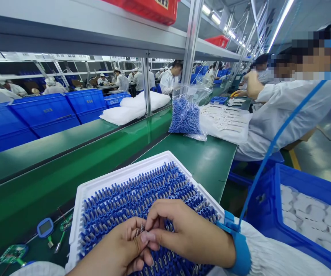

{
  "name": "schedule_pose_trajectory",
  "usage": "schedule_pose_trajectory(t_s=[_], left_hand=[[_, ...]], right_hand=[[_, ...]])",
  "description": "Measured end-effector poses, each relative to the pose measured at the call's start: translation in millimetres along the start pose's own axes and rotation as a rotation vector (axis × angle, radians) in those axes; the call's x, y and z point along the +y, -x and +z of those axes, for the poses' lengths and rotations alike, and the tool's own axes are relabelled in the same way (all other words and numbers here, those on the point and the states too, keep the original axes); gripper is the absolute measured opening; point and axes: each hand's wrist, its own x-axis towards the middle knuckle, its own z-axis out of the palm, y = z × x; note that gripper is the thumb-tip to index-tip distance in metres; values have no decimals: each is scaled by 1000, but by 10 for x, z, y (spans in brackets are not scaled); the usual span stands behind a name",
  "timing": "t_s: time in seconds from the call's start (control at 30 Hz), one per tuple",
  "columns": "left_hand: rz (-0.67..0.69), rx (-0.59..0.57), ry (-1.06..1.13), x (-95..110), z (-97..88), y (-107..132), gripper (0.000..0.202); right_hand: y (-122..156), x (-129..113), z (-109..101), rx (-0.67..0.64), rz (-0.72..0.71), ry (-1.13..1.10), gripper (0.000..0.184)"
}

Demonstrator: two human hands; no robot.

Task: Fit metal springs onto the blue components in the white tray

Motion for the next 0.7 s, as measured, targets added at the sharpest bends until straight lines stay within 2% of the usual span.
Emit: schedule_pose_trajectory(t_s=[0.1,0.17,0.23,0.3,0.37,0.43,0.57,0.7], left_hand=[[-21,-2,46,12,16,25,37],[-42,27,70,55,31,65,35],[-67,59,73,111,37,106,33],[-86,102,60,154,20,136,34],[-99,164,42,170,-20,146,41],[-102,225,47,158,-73,136,51],[-94,246,92,96,-152,89,47],[-107,221,109,70,-160,77,40]], right_hand=[[-3,6,-11,-43,76,-149,9],[15,3,-129,-12,54,-137,5],[57,24,-354,79,-25,18,2],[118,101,-642,176,-62,252,7],[185,238,-912,219,11,483,10],[243,404,-1090,191,96,653,12],[300,651,-1137,146,167,771,11],[294,704,-1052,129,168,788,15]])
